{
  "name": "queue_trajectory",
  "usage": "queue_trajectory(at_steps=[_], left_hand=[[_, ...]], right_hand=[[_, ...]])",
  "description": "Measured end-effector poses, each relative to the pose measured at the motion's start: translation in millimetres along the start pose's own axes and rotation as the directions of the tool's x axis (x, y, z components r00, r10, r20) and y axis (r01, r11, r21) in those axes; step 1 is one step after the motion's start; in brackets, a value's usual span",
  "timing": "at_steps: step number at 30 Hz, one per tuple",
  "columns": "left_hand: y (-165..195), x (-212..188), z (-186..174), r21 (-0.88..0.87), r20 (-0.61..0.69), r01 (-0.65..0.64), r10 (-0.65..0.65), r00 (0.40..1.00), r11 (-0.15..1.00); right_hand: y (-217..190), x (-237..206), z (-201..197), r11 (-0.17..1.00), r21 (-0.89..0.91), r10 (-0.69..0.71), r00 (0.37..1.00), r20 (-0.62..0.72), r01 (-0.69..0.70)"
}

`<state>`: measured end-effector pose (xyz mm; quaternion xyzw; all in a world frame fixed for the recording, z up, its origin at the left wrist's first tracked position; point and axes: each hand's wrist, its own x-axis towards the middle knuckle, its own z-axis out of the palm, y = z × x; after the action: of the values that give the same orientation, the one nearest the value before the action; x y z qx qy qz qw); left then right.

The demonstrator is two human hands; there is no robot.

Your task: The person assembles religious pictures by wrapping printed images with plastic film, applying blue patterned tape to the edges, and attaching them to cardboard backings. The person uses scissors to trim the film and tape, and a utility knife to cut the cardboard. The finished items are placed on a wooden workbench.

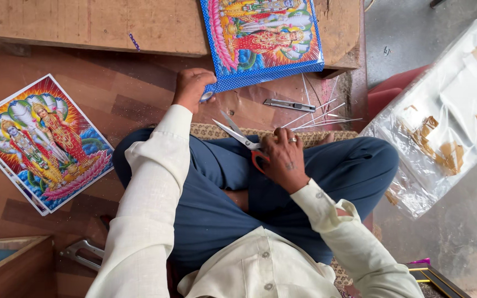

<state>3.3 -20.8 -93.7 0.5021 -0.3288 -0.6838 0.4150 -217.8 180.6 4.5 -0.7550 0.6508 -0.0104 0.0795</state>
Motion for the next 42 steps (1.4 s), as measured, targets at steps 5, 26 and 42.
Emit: queue_trajectory(at_steps=[5, 26, 42], left_hand=[[-4, 2, 0, 0.061, 0.046, -0.146, 0.143, 0.989, 0.987], [13, -11, 16, 0.209, -0.101, -0.060, 0.082, 0.991, 0.976], [5, -3, 11, 0.114, -0.027, -0.090, 0.094, 0.995, 0.989]], right_hand=[[-3, 3, -23, 0.982, 0.151, 0.078, 0.974, 0.211, -0.111], [-36, -85, 1, -0.420, 0.538, -0.138, 0.637, 0.758, -0.731], [-35, 15, 24, -0.253, 0.828, 0.008, 0.855, 0.519, -0.500]])
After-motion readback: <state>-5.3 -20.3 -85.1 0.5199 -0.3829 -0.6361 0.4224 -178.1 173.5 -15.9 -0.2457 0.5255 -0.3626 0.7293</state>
